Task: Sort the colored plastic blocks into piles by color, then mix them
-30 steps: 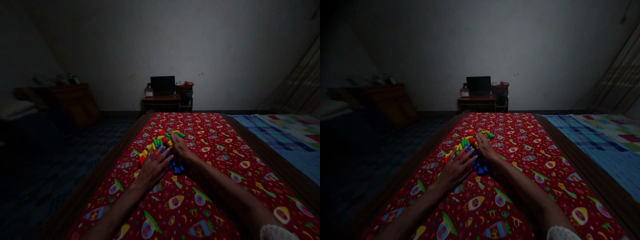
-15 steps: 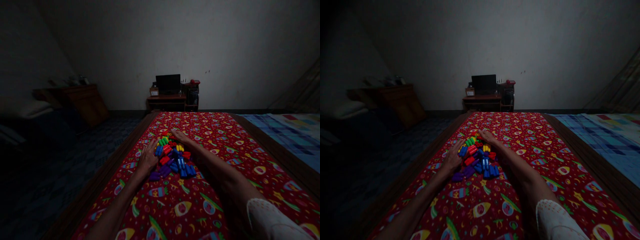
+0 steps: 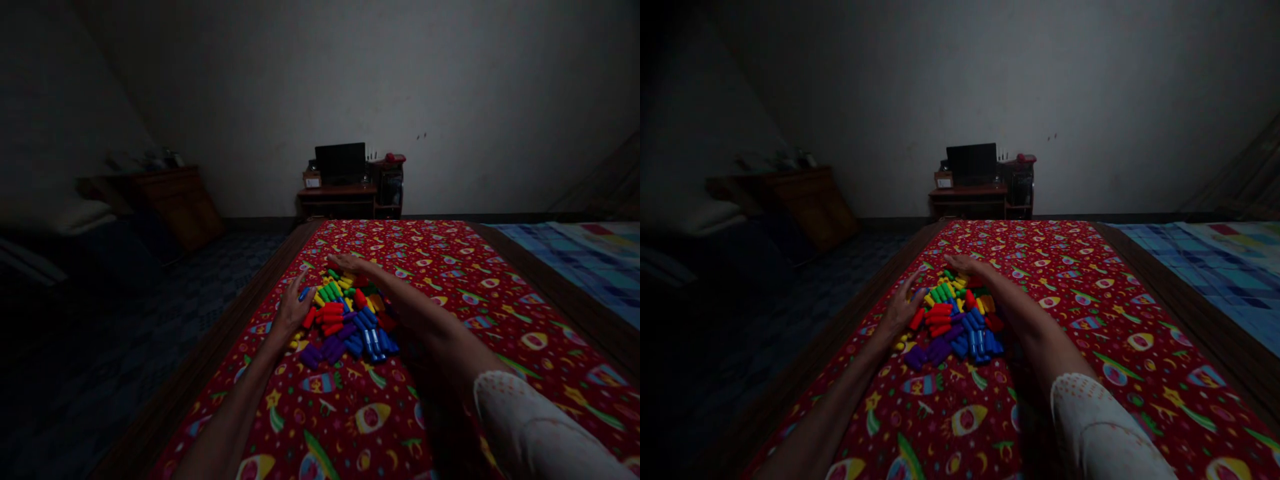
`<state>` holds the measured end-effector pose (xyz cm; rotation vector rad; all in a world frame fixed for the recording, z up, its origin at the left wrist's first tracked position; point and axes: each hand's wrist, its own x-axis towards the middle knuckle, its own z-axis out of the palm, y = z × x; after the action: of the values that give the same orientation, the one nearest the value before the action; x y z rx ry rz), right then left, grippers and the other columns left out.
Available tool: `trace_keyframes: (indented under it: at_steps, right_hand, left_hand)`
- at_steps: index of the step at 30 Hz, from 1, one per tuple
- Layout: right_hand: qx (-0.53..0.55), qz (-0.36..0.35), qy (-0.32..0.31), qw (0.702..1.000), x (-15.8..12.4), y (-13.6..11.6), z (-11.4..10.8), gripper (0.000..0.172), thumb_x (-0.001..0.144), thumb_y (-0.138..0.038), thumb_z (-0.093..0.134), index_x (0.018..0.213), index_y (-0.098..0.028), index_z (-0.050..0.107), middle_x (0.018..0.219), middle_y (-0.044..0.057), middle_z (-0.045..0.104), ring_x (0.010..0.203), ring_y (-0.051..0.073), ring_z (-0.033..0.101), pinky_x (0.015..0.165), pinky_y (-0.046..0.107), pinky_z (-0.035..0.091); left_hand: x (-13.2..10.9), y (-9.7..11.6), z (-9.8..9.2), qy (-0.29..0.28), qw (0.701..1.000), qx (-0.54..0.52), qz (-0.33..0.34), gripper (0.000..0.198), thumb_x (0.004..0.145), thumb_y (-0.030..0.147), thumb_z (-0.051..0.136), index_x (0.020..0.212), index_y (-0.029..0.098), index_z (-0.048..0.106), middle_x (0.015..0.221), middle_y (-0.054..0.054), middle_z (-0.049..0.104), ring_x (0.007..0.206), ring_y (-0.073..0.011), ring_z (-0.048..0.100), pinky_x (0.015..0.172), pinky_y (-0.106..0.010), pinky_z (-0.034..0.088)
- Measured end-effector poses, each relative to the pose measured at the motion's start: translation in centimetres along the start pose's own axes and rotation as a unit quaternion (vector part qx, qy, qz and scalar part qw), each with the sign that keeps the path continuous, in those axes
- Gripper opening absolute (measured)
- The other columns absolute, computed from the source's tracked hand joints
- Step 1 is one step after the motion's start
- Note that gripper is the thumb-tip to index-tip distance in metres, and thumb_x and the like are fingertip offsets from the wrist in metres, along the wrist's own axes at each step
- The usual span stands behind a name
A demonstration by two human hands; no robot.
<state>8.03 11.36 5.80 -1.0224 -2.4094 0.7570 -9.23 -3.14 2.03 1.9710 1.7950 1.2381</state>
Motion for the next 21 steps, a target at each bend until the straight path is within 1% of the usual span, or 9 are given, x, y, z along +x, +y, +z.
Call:
trace_keyframes:
  at_steps: [3,7,9,11,13,15,16,18,21]
  right_hand:
    - [0.019,-0.022,-0.046,0.999,-1.0,-0.1,0.8,0.057,0.093,-0.062,0.036,0.088,-0.02,0.073,0.087,0.004,0.074,0.086,0.02,0.067,0.083,0.03,0.05]
    - [0.041,-0.078,-0.092,0.992,-4.2,-1.6,1.5,0.054,0.091,-0.063,0.04,0.089,-0.02,0.074,0.084,0.004,0.073,0.084,0.021,0.067,0.081,0.03,0.05]
    - [0.042,-0.112,-0.099,0.988,-6.4,-3.2,1.4,0.054,0.092,-0.062,0.039,0.094,-0.02,0.074,0.09,0.004,0.073,0.088,0.021,0.066,0.083,0.03,0.05]
    - [0.063,-0.15,-0.095,0.982,-8.7,-4.8,1.0,0.054,0.094,-0.059,0.035,0.106,-0.021,0.071,0.104,0.004,0.072,0.097,0.021,0.065,0.088,0.031,0.049]
    - [0.092,-0.177,-0.066,0.978,-11.3,-5.9,0.2,0.051,0.095,-0.056,0.035,0.118,-0.023,0.066,0.118,0.003,0.068,0.108,0.021,0.062,0.094,0.032,0.047]
    - [0.108,-0.174,-0.005,0.979,-13.7,-5.8,-0.7,0.049,0.095,-0.054,0.036,0.126,-0.025,0.061,0.128,0.003,0.063,0.117,0.021,0.058,0.099,0.034,0.044]
    - [0.107,-0.157,0.033,0.981,-14.8,-5.3,-1.0,0.049,0.095,-0.053,0.036,0.128,-0.025,0.059,0.13,0.004,0.061,0.12,0.021,0.056,0.101,0.035,0.043]
    - [0.09,-0.098,0.105,0.986,-16.7,-3.5,-1.3,0.052,0.095,-0.053,0.035,0.131,-0.023,0.057,0.131,0.008,0.06,0.121,0.023,0.055,0.103,0.039,0.041]
    - [0.041,0.0,0.178,0.983,-18.6,0.0,-0.1,0.055,0.095,-0.055,0.033,0.133,-0.022,0.054,0.13,0.012,0.059,0.121,0.025,0.055,0.103,0.045,0.042]
  left_hand:
    - [-0.1,-0.4,0.2,0.002,1.0,-0.01,-0.024,0.051,0.089,0.042,0.042,0.133,0.017,0.051,0.138,-0.014,0.054,0.132,-0.0276,0.046,0.112,-0.05,0.033]
    - [0.2,-0.6,0.6,0.005,0.998,-0.026,-0.059,0.048,0.091,0.046,0.039,0.127,0.018,0.055,0.135,-0.013,0.057,0.133,-0.0269,0.045,0.113,-0.049,0.031]
    - [0.2,-0.4,0.5,0.004,0.997,-0.029,-0.069,0.047,0.091,0.047,0.038,0.124,0.019,0.058,0.132,-0.013,0.059,0.132,-0.0263,0.046,0.113,-0.047,0.031]
    - [0.3,-0.2,0.4,0.005,0.996,-0.033,-0.078,0.047,0.092,0.049,0.037,0.118,0.019,0.06,0.127,-0.013,0.062,0.131,-0.0261,0.047,0.112,-0.046,0.033]
    - [0.5,0.0,0.2,0.001,0.996,-0.038,-0.082,0.047,0.092,0.051,0.035,0.111,0.019,0.063,0.119,-0.012,0.066,0.126,-0.0263,0.052,0.109,-0.045,0.037]
    - [0.9,0.3,0.1,-0.018,0.996,-0.041,-0.083,0.048,0.092,0.053,0.034,0.104,0.018,0.065,0.111,-0.011,0.069,0.121,-0.0269,0.056,0.105,-0.043,0.041]
    - [1.2,0.5,0.1,-0.033,0.995,-0.041,-0.084,0.05,0.092,0.054,0.033,0.101,0.018,0.065,0.109,-0.011,0.07,0.119,-0.0273,0.057,0.104,-0.043,0.042]
    - [2.0,1.2,0.2,-0.077,0.994,-0.032,-0.072,0.054,0.093,0.053,0.028,0.101,0.015,0.065,0.111,-0.013,0.069,0.119,-0.0283,0.057,0.103,-0.042,0.043]
    - [3.1,2.9,1.0,-0.141,0.99,-0.015,-0.027,0.055,0.093,0.05,0.025,0.105,0.014,0.064,0.12,-0.014,0.066,0.122,-0.0276,0.054,0.104,-0.041,0.041]
